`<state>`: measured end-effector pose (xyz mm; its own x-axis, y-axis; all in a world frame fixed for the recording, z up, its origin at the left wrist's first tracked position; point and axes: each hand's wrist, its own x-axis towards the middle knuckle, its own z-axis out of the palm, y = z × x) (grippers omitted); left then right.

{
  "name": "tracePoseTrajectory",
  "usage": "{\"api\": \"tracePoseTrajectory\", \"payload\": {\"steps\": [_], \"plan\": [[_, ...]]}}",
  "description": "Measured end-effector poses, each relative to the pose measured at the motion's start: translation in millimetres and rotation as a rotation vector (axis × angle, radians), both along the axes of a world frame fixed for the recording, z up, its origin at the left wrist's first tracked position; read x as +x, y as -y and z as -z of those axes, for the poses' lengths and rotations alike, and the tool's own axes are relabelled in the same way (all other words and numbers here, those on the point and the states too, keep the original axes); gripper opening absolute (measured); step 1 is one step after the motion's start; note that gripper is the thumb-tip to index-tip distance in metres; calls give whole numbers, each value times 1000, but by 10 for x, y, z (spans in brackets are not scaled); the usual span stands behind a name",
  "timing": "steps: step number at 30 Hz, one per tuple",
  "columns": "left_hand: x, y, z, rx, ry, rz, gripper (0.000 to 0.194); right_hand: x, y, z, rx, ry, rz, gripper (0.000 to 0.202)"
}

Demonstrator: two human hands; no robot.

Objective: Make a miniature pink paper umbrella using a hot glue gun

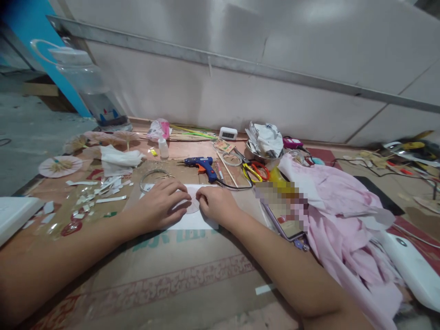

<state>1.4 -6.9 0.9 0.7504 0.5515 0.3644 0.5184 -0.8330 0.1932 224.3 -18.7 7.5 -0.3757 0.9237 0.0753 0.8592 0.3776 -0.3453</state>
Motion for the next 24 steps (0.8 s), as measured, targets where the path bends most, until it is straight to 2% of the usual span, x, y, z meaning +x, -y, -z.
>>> {"api": "tracePoseTrajectory", "payload": {"steps": [6,24], "plan": [[-8,-4,-10,21,4,40,17,-6,-1,-3,2,-5,-1,25],[-4,-5,1,23,-23,36,16,-13,-4,-6,-3,-5,10,25]]}}
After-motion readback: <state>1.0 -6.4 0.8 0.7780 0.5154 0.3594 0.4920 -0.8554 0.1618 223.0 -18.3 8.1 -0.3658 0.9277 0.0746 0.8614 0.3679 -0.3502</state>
